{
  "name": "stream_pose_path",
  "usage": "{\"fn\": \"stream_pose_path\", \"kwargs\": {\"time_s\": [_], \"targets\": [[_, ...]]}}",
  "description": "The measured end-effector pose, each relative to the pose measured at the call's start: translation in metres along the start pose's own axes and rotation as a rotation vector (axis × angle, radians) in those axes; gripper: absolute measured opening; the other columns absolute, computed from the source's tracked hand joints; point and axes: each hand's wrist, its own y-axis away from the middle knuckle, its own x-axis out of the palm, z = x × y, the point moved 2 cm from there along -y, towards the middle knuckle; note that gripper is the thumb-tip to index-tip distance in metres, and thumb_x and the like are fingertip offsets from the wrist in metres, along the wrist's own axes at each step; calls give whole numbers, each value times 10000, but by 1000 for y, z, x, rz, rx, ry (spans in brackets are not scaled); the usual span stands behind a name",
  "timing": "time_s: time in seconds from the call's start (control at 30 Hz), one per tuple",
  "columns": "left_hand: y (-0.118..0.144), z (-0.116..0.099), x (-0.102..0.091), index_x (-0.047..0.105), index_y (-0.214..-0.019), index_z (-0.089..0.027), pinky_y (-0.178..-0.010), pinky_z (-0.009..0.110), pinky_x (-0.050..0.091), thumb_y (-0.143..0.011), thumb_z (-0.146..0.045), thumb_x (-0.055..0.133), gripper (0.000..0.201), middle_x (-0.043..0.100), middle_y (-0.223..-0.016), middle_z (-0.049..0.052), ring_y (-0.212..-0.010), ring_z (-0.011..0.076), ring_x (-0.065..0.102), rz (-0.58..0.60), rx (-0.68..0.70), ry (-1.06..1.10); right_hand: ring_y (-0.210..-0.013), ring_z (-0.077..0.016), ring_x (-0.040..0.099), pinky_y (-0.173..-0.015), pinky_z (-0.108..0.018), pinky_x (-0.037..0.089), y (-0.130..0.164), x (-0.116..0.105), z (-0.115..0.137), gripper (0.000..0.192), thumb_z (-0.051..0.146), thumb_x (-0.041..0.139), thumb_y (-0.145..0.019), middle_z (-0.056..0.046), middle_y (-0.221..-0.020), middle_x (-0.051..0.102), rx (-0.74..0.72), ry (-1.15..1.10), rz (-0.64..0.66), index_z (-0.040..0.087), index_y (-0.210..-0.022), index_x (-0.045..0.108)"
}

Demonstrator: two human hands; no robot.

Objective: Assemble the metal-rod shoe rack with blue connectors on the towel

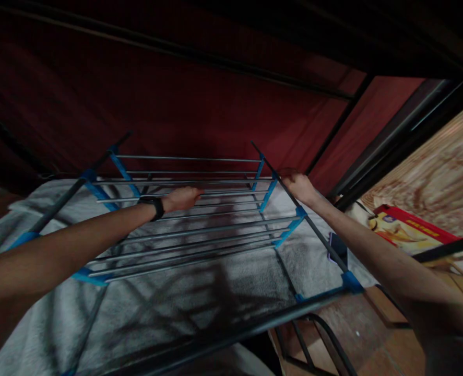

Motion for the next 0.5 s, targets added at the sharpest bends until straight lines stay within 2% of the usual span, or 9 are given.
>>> {"fn": "stream_pose_path", "kwargs": {"time_s": [0.1,0.17,0.2,0.27,0.37,0.5], "targets": [[-3,-2,-1,647,-1195,-158,-846,272,491,-960,-217,405,343,721,-1095,122,-971,223,684,15,11,-21,-1140,-209,621,-1041,-345,449,21,5,48,333,256,428,-967,-85,-1215,678,-417,116,82,174,-1169,681],[-4,-3,-1,650,-1181,-164,-849,254,485,-963,-231,410,331,718,-1119,108,-973,205,676,25,1,-6,-1167,-190,609,-1052,-334,448,30,21,74,339,236,417,-972,-67,-1238,669,-596,129,222,190,-1183,677],[-4,-4,-1,651,-1178,-164,-847,253,485,-961,-235,417,327,717,-1126,106,-975,203,673,29,-6,4,-1191,-183,596,-1067,-334,439,32,32,84,348,213,410,-969,-62,-1265,657,-637,133,282,194,-1199,671],[-3,-6,-1,659,-1171,-161,-843,270,492,-953,-234,432,323,714,-1126,116,-981,218,671,32,-17,22,-1227,-178,577,-1092,-339,421,27,58,96,383,162,400,-954,-62,-1311,636,-635,146,375,195,-1243,650],[-1,-11,-2,677,-1141,-138,-833,326,510,-934,-216,453,315,709,-1102,162,-978,264,674,17,-17,59,-1292,-187,534,-1130,-344,382,10,103,102,446,131,397,-937,-82,-1397,578,-547,210,490,178,-1335,590],[2,-14,-2,691,-1099,-117,-841,347,516,-911,-175,480,288,699,-1117,183,-996,273,673,-2,-35,115,-1394,-245,426,-1162,-369,326,-11,154,110,535,175,418,-944,-156,-1519,434,-464,386,589,94,-1473,426]]}}
